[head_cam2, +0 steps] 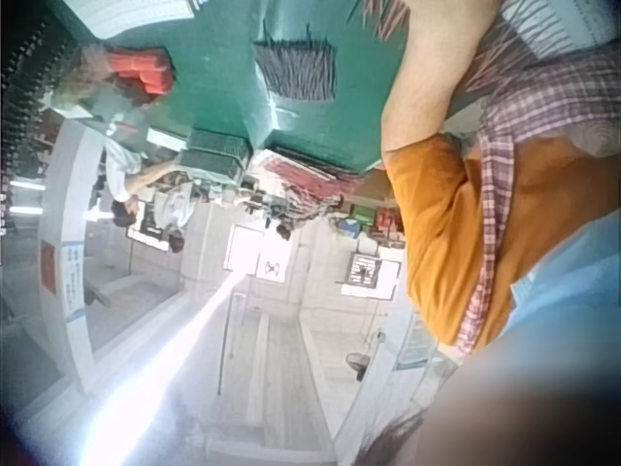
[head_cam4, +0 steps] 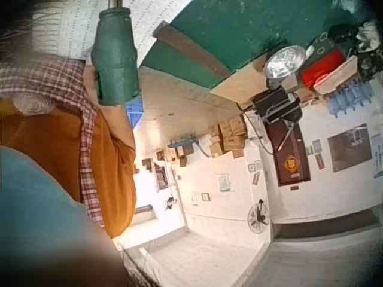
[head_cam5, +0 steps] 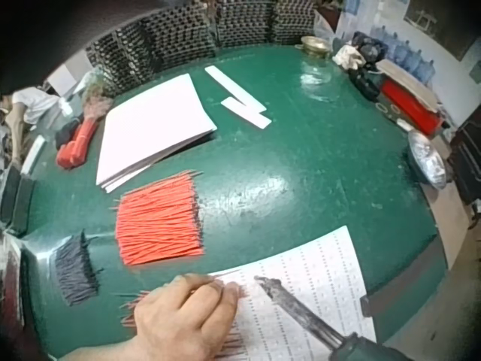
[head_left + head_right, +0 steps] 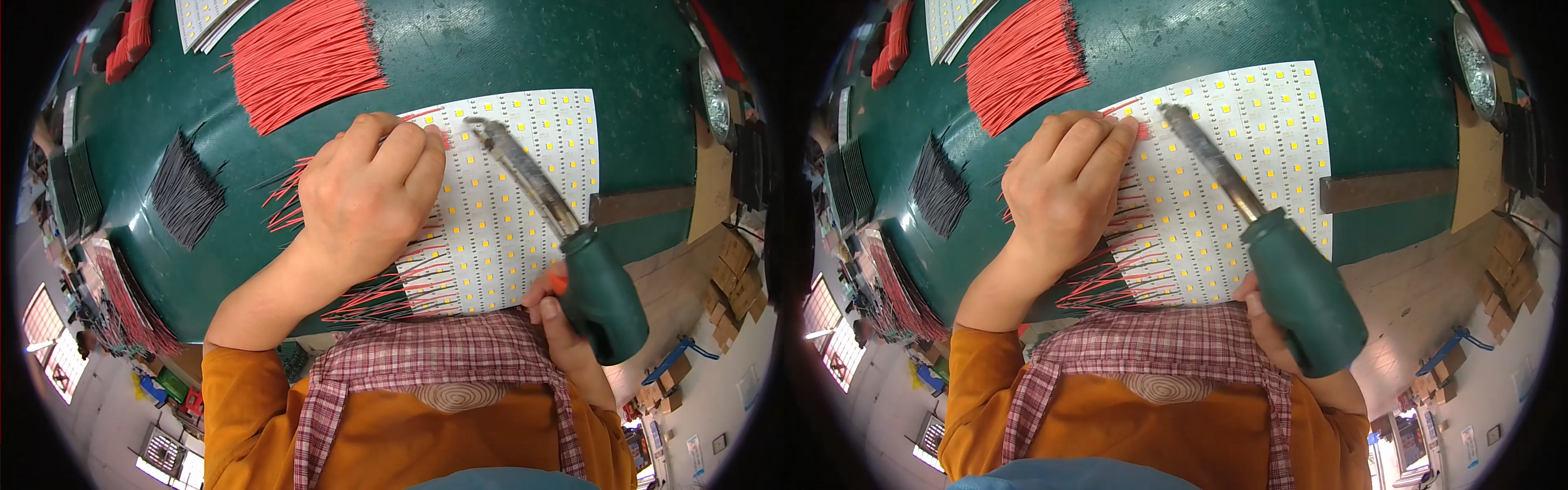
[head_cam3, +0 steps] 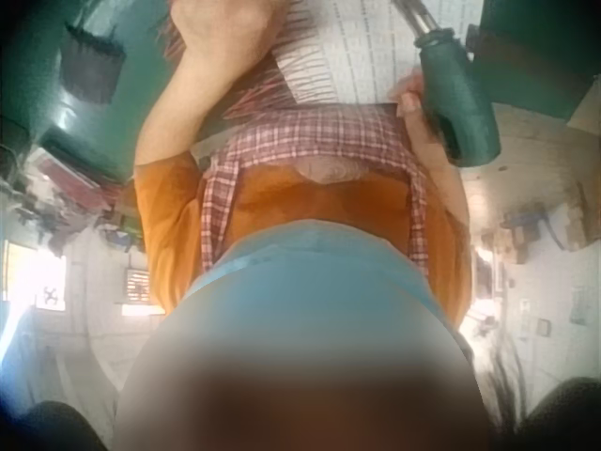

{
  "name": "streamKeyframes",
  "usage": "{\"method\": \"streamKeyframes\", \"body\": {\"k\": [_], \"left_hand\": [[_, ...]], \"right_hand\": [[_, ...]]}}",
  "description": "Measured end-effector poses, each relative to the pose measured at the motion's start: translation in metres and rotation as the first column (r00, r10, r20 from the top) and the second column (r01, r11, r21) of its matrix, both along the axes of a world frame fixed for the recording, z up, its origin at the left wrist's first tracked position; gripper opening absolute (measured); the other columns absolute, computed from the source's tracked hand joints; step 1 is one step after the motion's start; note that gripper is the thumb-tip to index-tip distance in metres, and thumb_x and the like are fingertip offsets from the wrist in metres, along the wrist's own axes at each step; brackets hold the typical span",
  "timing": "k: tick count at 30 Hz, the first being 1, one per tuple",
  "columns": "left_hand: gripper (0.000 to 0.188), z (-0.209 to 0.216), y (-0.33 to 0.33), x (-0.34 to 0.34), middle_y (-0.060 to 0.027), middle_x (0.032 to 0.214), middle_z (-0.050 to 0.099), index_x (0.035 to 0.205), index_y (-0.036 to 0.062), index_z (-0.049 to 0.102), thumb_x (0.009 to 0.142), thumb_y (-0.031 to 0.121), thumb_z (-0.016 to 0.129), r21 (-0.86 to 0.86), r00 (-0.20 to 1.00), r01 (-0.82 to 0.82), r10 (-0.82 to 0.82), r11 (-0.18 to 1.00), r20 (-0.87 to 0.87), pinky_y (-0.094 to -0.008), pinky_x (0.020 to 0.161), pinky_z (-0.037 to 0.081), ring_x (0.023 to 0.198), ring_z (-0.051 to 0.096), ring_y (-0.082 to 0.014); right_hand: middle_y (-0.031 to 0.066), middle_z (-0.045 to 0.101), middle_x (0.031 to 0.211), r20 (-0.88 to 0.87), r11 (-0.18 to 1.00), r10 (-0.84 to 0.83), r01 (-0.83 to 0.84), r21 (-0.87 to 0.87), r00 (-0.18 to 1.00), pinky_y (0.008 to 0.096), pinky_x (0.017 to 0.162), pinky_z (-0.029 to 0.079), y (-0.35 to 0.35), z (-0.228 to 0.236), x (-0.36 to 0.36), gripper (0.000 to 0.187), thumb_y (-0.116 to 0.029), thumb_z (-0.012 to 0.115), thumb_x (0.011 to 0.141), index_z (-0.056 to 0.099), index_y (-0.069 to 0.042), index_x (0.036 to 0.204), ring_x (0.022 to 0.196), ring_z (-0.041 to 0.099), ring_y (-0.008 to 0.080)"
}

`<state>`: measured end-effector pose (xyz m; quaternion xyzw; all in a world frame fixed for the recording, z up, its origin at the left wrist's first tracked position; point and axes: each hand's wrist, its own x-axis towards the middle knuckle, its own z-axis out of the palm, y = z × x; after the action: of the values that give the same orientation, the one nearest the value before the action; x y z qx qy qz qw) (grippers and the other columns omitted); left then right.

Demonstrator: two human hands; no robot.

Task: Soldering red and black wires onto an LED light panel at a factory workbench.

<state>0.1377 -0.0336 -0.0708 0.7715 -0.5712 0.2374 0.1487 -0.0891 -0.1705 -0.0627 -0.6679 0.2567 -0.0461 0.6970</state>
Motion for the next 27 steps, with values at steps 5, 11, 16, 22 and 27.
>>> {"method": "streamKeyframes", "body": {"k": [5, 11, 16, 22, 27], "left_hand": [[0.015, -0.015, -0.001, -0.002, -0.0005, 0.079, 0.055, 0.083, 0.0056, 0.064, 0.068, 0.008, 0.066, 0.004, 1.000, -0.006, 0.006, 1.000, -0.024, -0.0266, 0.055, 0.047, 0.076, 0.059, -0.0162], [0.025, -0.015, 0.002, 0.007, -0.0038, 0.081, 0.062, 0.091, 0.0049, 0.069, 0.067, 0.000, 0.067, 0.046, 0.974, -0.026, 0.036, 0.999, -0.226, -0.0304, 0.060, 0.050, 0.075, 0.061, -0.0206], [0.024, -0.014, 0.009, 0.001, -0.0033, 0.080, 0.058, 0.089, 0.0044, 0.066, 0.065, 0.007, 0.066, -0.041, 0.975, 0.035, -0.043, 0.999, -0.219, -0.0302, 0.058, 0.049, 0.074, 0.058, -0.0200], [0.026, -0.016, 0.005, -0.010, -0.0047, 0.080, 0.062, 0.091, 0.0030, 0.068, 0.066, -0.002, 0.067, 0.003, 0.968, -0.020, 0.020, 1.000, -0.250, -0.0311, 0.062, 0.050, 0.074, 0.060, -0.0223], [0.028, -0.016, 0.005, -0.009, -0.0043, 0.080, 0.062, 0.090, 0.0026, 0.069, 0.063, -0.001, 0.068, 0.005, 0.967, -0.006, 0.007, 1.000, -0.256, -0.0310, 0.063, 0.052, 0.074, 0.060, -0.0219]], "right_hand": [[0.0053, 0.063, 0.084, -0.102, 0.999, 0.048, -0.048, 0.000, 0.994, 0.0271, 0.065, 0.048, -0.008, 0.006, -0.002, 0.009, -0.001, 0.058, 0.087, 0.060, 0.000, 0.096, 0.075, 0.058, 0.0136], [0.0058, 0.063, 0.083, -0.106, 0.994, 0.091, -0.097, -0.054, 0.990, 0.0281, 0.066, 0.049, -0.008, -0.003, -0.002, 0.010, -0.001, 0.059, 0.086, 0.061, 0.000, 0.096, 0.075, 0.060, 0.0147], [0.0058, 0.064, 0.082, -0.085, 0.986, 0.096, -0.107, -0.131, 0.992, 0.0293, 0.067, 0.050, -0.004, -0.007, -0.006, 0.010, -0.001, 0.059, 0.086, 0.062, -0.002, 0.096, 0.075, 0.062, 0.0163], [0.0047, 0.067, 0.080, -0.155, 0.972, 0.123, -0.150, -0.178, 0.980, 0.0311, 0.068, 0.051, -0.005, -0.006, -0.004, 0.010, -0.005, 0.063, 0.083, 0.065, -0.006, 0.093, 0.076, 0.064, 0.0177], [0.0039, 0.069, 0.080, -0.160, 0.934, 0.168, -0.209, -0.289, 0.973, 0.0305, 0.067, 0.051, -0.006, -0.014, -0.009, 0.012, -0.007, 0.064, 0.082, 0.066, -0.007, 0.094, 0.076, 0.063, 0.0176]]}}
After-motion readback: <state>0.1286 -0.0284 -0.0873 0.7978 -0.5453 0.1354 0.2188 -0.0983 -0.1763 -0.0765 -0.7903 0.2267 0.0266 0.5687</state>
